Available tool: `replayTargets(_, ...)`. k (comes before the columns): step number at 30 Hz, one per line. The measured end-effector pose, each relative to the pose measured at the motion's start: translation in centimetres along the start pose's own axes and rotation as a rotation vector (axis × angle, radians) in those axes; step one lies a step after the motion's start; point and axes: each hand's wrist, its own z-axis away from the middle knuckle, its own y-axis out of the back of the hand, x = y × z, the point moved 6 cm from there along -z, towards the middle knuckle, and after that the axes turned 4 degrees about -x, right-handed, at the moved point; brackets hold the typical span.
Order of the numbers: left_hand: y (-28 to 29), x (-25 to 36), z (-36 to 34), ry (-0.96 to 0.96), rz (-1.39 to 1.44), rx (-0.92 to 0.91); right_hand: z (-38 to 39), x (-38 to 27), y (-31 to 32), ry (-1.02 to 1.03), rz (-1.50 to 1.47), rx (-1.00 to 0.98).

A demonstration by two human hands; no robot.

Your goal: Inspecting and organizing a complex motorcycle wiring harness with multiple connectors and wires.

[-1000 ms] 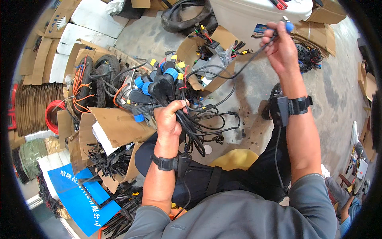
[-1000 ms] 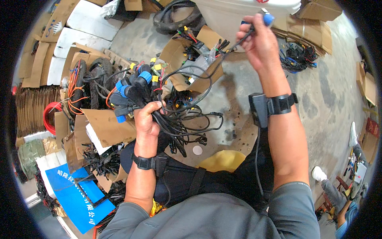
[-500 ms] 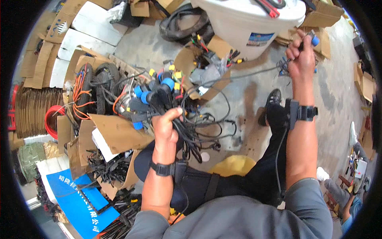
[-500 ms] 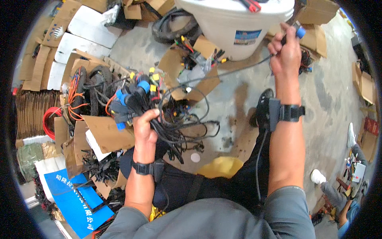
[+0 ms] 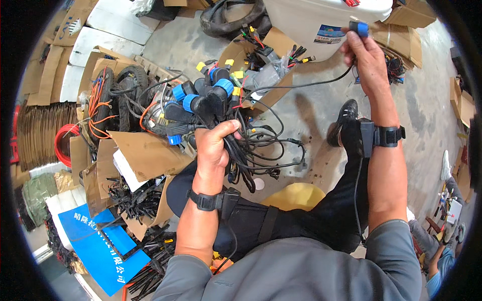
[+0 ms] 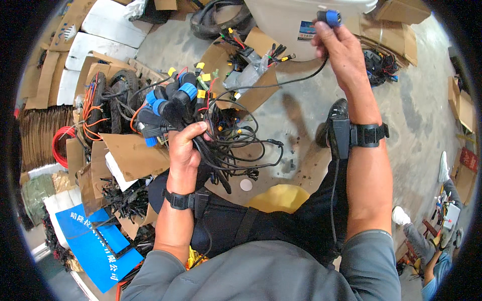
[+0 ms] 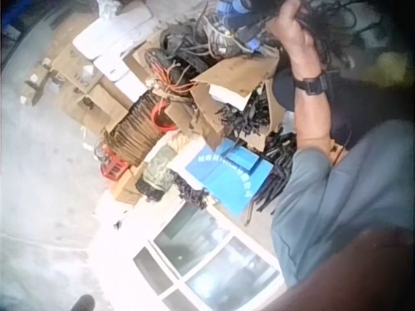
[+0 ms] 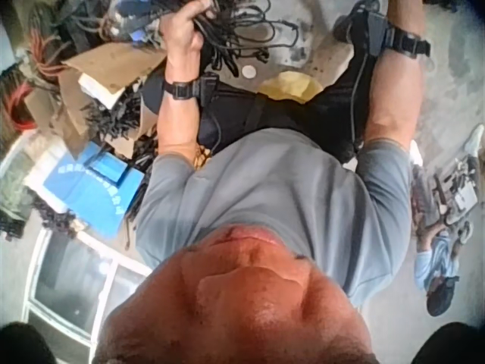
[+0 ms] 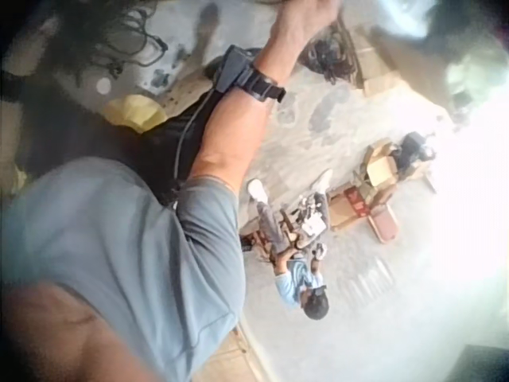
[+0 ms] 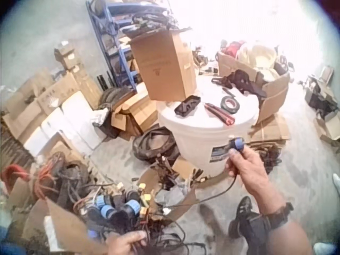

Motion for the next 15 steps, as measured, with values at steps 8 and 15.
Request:
replayTargets(8,2.2,0.0,-0.2,-0.009,-0.103,0.168,0.3,-3.3,4.3,0.403,0.230,0.449)
replayTargets(15,2.2,0.0,-0.1,-0.011,0.016,0.134,1.5,-0.9,-2.8,-0.022,0.524,-0.097)
